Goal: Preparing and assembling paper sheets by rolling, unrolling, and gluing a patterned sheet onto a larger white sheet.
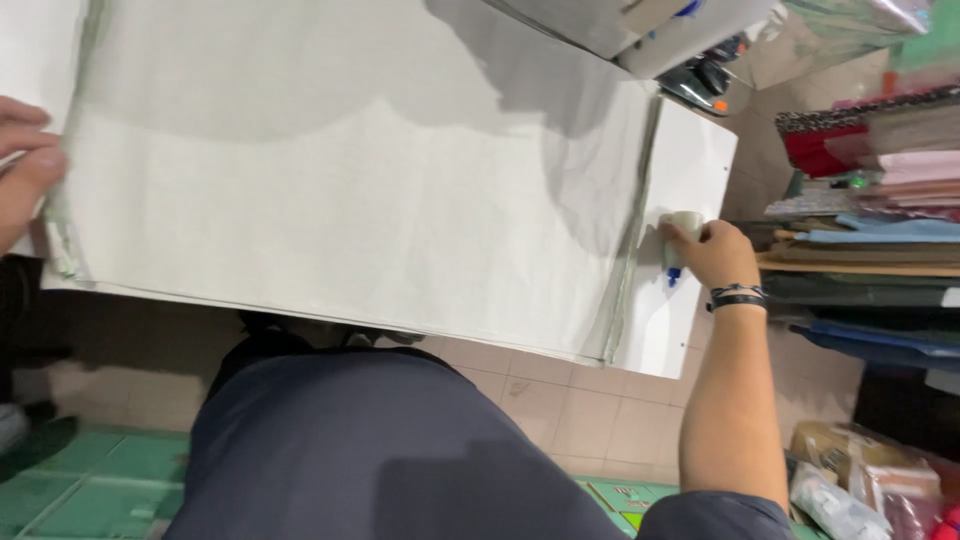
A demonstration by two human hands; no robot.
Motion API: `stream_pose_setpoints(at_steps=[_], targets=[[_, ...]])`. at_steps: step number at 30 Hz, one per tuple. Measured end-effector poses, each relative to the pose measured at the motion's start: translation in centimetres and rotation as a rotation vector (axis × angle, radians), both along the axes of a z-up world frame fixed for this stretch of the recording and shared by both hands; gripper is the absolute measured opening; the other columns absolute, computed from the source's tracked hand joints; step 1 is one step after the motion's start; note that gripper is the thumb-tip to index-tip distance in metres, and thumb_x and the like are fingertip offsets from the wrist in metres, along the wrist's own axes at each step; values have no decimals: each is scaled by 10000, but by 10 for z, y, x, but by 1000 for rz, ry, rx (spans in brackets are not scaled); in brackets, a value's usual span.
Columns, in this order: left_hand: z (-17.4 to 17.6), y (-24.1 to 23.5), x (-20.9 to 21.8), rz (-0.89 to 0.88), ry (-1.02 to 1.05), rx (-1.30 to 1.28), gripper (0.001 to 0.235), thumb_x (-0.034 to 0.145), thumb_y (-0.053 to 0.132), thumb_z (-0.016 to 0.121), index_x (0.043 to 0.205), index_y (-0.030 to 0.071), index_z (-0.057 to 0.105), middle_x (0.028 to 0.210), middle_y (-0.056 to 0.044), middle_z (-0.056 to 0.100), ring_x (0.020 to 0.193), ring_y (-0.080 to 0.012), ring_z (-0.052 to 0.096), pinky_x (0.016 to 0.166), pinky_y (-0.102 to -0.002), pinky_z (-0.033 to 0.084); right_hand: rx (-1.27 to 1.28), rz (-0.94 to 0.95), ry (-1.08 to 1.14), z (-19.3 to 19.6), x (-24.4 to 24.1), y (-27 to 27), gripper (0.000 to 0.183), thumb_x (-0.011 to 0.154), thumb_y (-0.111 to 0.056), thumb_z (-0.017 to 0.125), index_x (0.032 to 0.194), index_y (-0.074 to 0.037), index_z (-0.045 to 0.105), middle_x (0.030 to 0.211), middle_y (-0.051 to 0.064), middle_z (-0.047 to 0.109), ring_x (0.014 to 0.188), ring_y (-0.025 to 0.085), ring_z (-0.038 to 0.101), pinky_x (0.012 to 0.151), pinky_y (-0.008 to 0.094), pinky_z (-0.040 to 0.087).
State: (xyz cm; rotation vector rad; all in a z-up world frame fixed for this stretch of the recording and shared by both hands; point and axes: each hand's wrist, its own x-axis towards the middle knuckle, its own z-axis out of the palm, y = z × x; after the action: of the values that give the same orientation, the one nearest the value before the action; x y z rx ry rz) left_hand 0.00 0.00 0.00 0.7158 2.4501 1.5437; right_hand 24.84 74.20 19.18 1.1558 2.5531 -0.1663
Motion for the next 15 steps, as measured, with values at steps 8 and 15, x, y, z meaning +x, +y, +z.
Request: stream_pose_setpoints(at_steps=[8,15], targets=[[82,28,12,161,346,-396,154,1082,412,681,1053,269,729,1250,110,649,1233,-184,552,1057,-397,283,197,285,351,14,-9,-55,544,1167,-427,804,1356,71,690,1102,232,731,1018,395,695,801,498,569],[97,34,12,88,240,-369,168,1052,371,632,1087,238,729,1233,64,638,1272,-195,503,1064,-437,246,-247,527,790,25,-76,-228,225,1095,-131,797,1214,50,736,1023,215,716,954,378,702,780,425,557]])
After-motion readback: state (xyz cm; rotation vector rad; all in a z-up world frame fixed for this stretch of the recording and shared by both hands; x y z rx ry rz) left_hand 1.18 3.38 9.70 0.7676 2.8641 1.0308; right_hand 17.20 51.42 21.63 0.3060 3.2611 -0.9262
